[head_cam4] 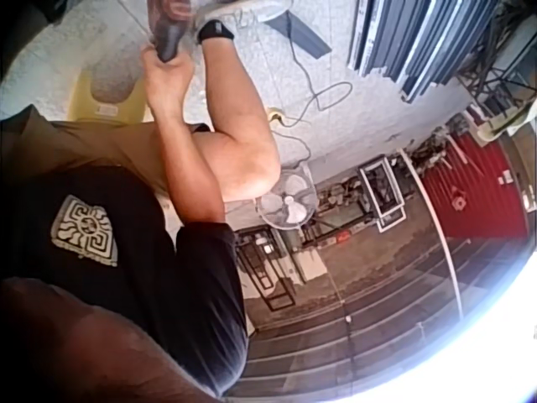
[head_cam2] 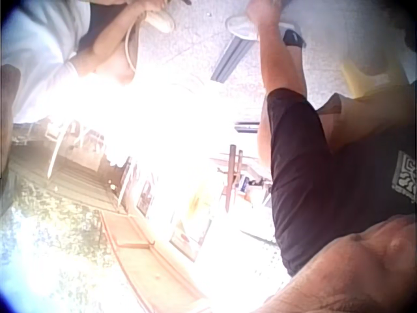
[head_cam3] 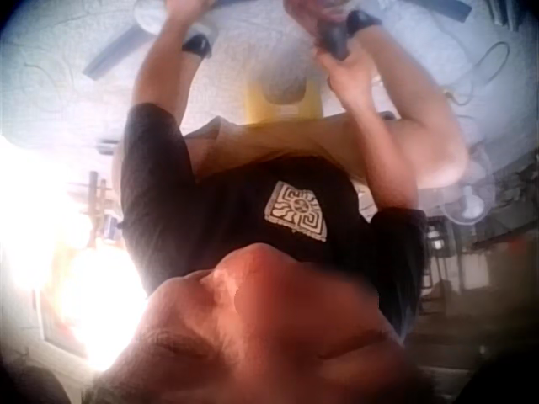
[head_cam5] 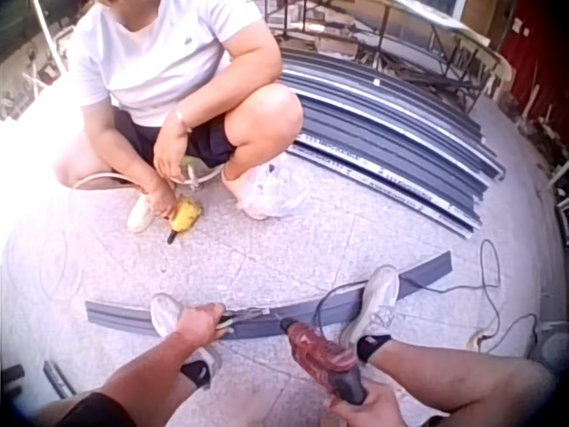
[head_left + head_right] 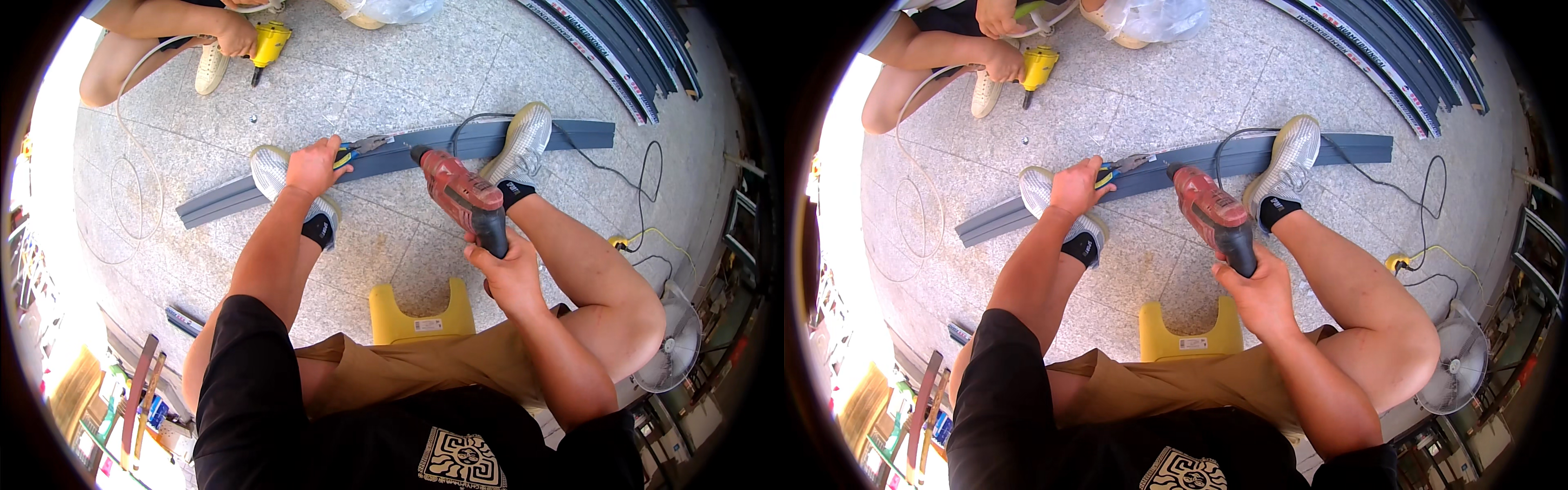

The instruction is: The person aligns a metal bracket with a curved metal bar and secures it using pliers and an electric drill. They repeat this for multiple brackets along the bar while another person assists with a yellow tool.

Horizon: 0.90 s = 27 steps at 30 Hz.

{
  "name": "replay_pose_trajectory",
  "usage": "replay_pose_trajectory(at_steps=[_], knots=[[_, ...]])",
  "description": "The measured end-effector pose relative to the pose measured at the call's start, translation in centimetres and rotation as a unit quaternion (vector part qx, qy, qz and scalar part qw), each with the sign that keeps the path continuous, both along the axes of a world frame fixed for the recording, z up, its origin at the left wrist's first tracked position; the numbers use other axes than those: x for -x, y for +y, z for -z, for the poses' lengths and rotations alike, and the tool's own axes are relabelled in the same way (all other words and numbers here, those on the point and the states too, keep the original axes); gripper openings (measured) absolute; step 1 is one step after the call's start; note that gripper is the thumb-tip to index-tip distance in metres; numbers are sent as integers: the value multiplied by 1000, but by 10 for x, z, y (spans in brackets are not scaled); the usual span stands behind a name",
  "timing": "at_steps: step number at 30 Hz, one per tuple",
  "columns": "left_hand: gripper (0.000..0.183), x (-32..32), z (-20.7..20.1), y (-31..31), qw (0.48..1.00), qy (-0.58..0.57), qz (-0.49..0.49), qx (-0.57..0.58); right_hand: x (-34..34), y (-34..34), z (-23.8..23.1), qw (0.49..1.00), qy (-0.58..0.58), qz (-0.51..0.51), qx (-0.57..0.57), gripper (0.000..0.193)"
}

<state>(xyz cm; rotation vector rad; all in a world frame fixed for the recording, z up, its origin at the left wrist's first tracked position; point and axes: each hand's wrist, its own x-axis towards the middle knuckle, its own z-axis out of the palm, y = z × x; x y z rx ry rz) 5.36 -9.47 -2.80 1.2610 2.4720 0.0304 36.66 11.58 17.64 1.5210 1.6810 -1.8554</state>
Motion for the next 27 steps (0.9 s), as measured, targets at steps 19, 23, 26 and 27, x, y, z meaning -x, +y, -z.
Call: replay_pose_trajectory(at_steps=[19,23,26,27], knots=[[43,-5,6,-4,999,19,24,-24,-7,-17,35,948,31,-179,-259,59],[44,-8,2,-2,999,27,19,-13,-8,-21,42,921,44,-217,-321,63],[44,-10,5,-4,999,28,19,-21,-7,-22,39,910,28,-260,-323,67],[44,-11,4,-3,999,27,16,-20,-8,-21,40,910,29,-257,-325,67]])
